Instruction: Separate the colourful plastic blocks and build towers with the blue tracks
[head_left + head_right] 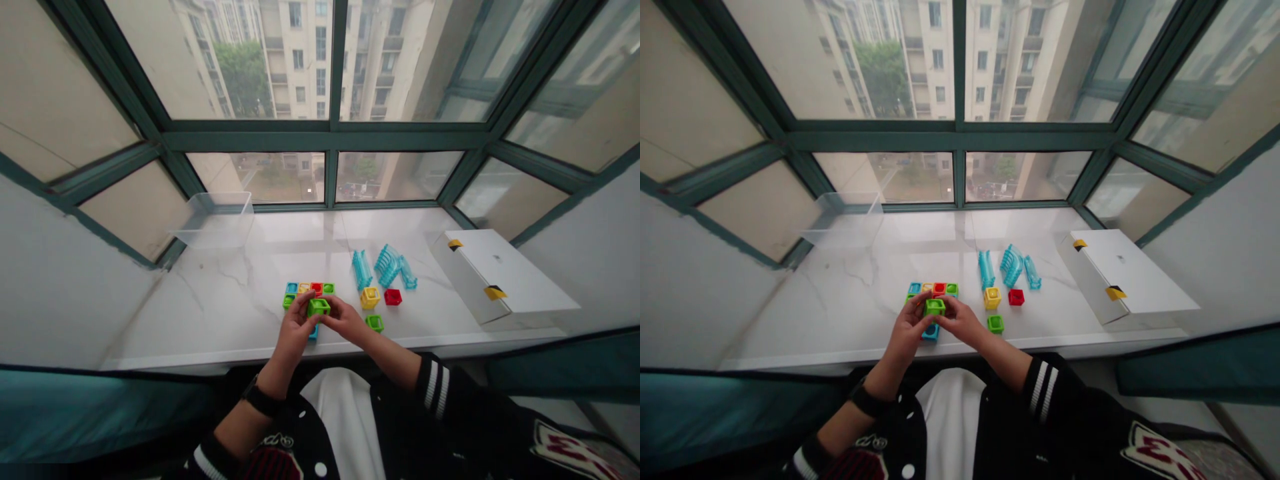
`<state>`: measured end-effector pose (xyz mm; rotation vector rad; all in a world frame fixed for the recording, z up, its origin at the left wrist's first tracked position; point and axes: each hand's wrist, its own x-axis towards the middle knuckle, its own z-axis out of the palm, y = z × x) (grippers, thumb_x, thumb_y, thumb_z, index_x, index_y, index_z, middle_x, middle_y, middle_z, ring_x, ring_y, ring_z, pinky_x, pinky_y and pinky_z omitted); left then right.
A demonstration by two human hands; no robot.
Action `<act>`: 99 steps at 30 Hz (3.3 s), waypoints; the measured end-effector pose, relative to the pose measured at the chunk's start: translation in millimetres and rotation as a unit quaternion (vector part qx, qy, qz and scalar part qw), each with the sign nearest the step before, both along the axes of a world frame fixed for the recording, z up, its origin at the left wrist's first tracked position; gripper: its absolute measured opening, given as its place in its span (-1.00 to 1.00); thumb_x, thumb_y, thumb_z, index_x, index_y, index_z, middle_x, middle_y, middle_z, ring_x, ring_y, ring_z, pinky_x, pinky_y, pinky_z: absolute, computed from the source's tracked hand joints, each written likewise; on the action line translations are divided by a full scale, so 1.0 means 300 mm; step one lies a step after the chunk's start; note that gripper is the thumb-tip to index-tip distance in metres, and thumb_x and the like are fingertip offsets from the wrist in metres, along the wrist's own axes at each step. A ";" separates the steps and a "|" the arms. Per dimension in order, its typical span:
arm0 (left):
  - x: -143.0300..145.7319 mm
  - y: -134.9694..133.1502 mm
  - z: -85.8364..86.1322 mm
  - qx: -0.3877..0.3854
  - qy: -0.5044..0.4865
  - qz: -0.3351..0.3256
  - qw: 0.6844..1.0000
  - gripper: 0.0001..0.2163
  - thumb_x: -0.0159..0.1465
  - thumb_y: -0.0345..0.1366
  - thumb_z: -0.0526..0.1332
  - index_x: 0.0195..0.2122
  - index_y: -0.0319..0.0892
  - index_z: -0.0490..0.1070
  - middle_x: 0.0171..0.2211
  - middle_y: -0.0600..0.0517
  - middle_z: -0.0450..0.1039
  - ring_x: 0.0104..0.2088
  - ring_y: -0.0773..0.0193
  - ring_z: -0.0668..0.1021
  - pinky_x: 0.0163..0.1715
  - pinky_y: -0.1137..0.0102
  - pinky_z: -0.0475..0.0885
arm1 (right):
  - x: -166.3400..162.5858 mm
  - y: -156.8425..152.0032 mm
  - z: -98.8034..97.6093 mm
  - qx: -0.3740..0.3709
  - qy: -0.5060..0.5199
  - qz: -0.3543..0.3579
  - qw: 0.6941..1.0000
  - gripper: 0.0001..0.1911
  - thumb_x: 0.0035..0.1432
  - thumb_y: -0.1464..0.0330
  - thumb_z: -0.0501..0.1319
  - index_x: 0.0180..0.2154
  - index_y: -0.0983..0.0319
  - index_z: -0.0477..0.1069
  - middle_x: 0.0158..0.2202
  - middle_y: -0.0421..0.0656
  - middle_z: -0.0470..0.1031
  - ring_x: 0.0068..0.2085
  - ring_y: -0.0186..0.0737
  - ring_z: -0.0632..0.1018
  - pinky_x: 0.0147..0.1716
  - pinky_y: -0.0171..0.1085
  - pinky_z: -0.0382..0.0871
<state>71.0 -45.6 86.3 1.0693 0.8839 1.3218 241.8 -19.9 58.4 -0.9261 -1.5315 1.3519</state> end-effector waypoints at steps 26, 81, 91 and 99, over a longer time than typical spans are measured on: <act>0.078 -0.004 -0.025 0.077 0.280 -0.046 0.956 -0.57 0.20 -0.30 0.42 0.11 -0.05 0.47 0.08 -0.07 0.57 0.07 0.07 0.62 0.18 0.08 0.48 | 0.262 -0.058 0.070 0.126 -0.279 -0.044 0.951 -0.36 0.14 0.29 0.44 0.23 0.14 0.36 -0.02 -0.09 0.55 -0.27 -0.23 0.57 -0.21 -0.18 0.55; 0.407 0.080 -0.307 0.095 0.427 -0.174 0.882 -0.54 0.16 -0.35 0.46 0.11 -0.15 0.53 -0.02 -0.10 0.62 -0.11 0.08 0.62 -0.02 0.23 0.49 | 0.589 -0.117 -0.123 0.029 -0.371 -0.080 0.925 -0.31 0.06 0.44 0.39 0.25 0.16 0.38 0.04 -0.02 0.63 -0.12 -0.04 0.66 0.00 -0.05 0.53; 0.407 0.078 -0.298 0.093 0.430 -0.171 0.882 -0.54 0.16 -0.34 0.45 0.11 -0.15 0.53 -0.02 -0.10 0.63 -0.14 0.11 0.62 -0.07 0.26 0.51 | 0.598 -0.115 -0.152 0.034 -0.342 -0.080 0.936 -0.33 0.08 0.45 0.38 0.24 0.12 0.38 0.09 -0.03 0.60 -0.04 0.00 0.67 0.06 0.00 0.52; 0.346 0.090 -0.208 0.073 0.427 -0.185 0.882 -0.49 0.16 -0.31 0.43 0.17 -0.13 0.47 0.06 -0.09 0.59 -0.29 0.22 0.62 -0.20 0.31 0.54 | 0.594 -0.118 -0.171 0.052 -0.322 -0.086 0.941 -0.29 0.09 0.42 0.37 0.28 0.11 0.34 0.16 -0.03 0.55 0.01 -0.03 0.64 0.07 0.00 0.54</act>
